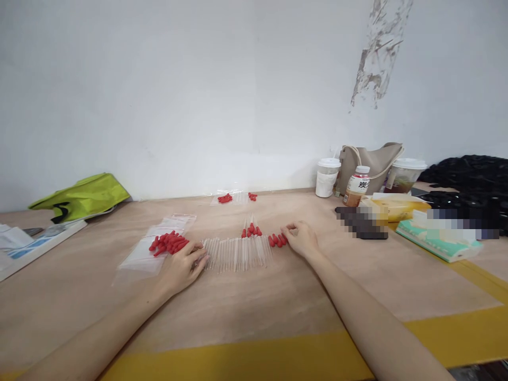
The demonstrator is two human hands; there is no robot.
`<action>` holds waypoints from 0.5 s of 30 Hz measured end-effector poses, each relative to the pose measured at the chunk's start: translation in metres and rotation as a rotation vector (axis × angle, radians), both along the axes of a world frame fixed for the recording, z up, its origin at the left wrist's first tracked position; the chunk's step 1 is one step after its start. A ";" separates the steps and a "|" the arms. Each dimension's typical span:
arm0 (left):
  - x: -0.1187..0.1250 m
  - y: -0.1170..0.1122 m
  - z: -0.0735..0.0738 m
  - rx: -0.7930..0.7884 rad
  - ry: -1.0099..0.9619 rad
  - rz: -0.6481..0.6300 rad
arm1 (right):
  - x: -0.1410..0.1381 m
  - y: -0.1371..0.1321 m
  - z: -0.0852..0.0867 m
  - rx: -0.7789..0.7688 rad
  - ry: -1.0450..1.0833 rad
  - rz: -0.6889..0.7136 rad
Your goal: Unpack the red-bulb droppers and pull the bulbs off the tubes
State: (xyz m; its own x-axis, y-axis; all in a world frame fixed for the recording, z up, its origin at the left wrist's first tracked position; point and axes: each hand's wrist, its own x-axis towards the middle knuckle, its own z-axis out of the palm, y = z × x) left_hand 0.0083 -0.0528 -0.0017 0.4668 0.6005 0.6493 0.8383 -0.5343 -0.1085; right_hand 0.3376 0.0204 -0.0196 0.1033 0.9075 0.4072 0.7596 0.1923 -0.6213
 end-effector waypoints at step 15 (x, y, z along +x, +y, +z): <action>-0.003 -0.002 0.003 -0.007 -0.120 -0.058 | 0.001 0.012 -0.014 -0.079 0.127 -0.005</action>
State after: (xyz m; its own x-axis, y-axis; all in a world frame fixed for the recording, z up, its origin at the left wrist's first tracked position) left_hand 0.0051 -0.0553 0.0016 0.4201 0.5795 0.6984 0.8129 -0.5824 -0.0056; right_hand 0.3391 0.0322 -0.0331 0.1541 0.9354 0.3182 0.6747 0.1357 -0.7255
